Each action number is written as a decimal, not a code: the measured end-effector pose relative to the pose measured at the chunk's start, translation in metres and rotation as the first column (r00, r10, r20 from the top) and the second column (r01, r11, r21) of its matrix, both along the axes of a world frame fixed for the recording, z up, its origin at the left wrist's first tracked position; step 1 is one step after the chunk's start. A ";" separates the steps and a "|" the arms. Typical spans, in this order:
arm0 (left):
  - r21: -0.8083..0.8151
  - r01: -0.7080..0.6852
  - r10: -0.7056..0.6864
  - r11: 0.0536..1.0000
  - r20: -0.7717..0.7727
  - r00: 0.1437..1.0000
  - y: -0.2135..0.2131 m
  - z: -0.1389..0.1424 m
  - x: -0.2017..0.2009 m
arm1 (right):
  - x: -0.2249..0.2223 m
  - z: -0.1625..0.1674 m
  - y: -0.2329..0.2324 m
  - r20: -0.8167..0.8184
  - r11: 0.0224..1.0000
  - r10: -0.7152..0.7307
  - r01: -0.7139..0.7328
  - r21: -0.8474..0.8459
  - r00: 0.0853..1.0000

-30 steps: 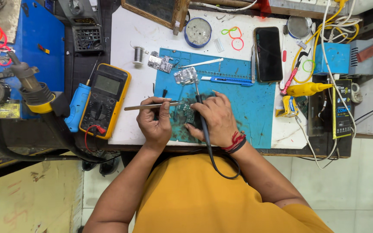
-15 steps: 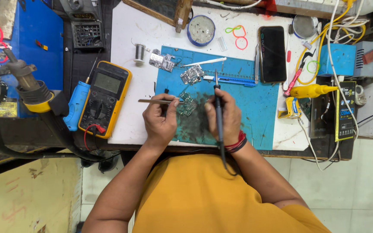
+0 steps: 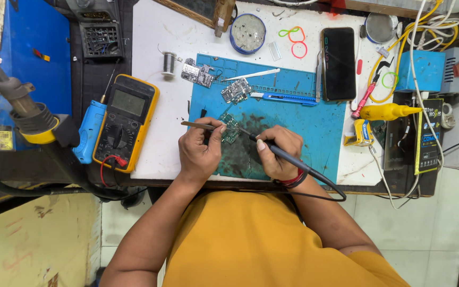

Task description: The person solders components on a green circuit board at a workbench, holding the board with tweezers in one hand and a soldering iron in the other. They reposition the board repeatedly while soldering different points, then apply liquid from a yellow flux bottle and set the board down on the mat.

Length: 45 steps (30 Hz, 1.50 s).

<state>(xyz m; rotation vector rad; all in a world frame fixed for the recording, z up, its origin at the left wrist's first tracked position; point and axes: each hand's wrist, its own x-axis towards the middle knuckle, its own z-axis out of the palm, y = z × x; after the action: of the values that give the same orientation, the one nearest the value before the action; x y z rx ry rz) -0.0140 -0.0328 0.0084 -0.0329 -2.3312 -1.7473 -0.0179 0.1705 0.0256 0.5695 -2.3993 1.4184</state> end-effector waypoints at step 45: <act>-0.006 0.001 -0.002 1.000 -0.018 1.000 0.001 -0.004 0.000 | -0.004 -0.001 -0.002 -0.006 1.000 0.015 -0.015 0.023 1.000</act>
<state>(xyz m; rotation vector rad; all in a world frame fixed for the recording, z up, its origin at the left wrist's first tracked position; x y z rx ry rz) -0.0136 -0.0319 0.0047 -0.0511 -2.3244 -1.7337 -0.0215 0.1687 0.0249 0.5979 -2.4142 1.3956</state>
